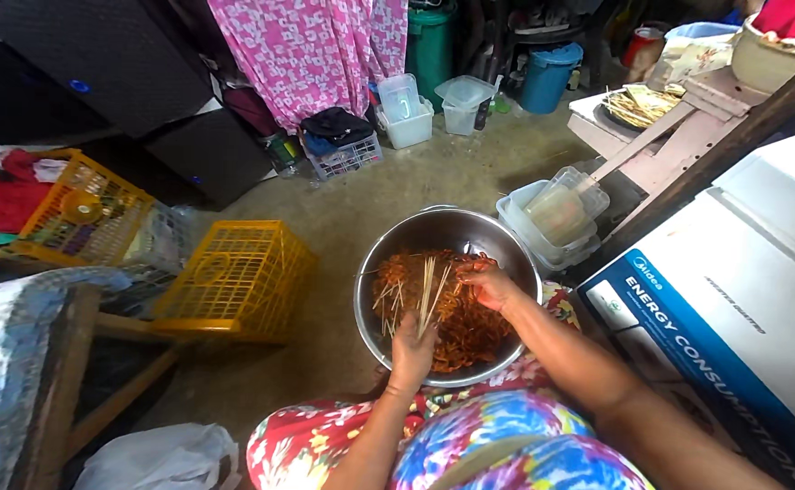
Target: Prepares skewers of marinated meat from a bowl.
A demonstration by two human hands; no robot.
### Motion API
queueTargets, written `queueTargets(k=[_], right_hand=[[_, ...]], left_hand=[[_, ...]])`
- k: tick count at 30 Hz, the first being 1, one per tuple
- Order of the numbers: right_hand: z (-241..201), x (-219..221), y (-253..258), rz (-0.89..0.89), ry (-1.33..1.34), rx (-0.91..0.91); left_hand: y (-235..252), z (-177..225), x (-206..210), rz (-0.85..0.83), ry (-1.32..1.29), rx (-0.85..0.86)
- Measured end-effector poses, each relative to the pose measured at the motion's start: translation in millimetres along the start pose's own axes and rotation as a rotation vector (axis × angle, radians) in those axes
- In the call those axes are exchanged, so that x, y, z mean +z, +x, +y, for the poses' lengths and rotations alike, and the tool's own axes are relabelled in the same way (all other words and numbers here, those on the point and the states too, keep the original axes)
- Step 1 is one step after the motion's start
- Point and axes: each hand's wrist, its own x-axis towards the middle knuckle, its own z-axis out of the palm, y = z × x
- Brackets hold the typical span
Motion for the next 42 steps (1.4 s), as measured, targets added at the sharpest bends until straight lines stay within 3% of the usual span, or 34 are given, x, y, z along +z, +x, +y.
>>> queueTargets(k=[11, 23, 31, 37, 42], right_hand=[[-2.4, 5.1, -9.6, -0.007, -0.253, 0.023], [8.7, 2.1, -9.3, -0.224, -0.449, -0.104], [-0.5, -4.8, -12.7, -0.222, -0.392, 0.05], [-8.9, -2.5, -8.7, 0.041, -0.099, 0.112], [-9.8, 0.7, -7.2, 0.065, 0.088, 0.129]], left_hand=[[2.5, -1.5, -0.2, -0.006, 0.056, -0.035], [0.8, -2.0, 0.8, -0.003, 0.031, -0.037], [2.4, -6.7, 0.8, 0.157, -0.007, -0.074], [0.4, -3.7, 2.0, 0.09, -0.009, -0.06], [-0.6, -1.7, 2.3, 0.021, 0.003, -0.025]])
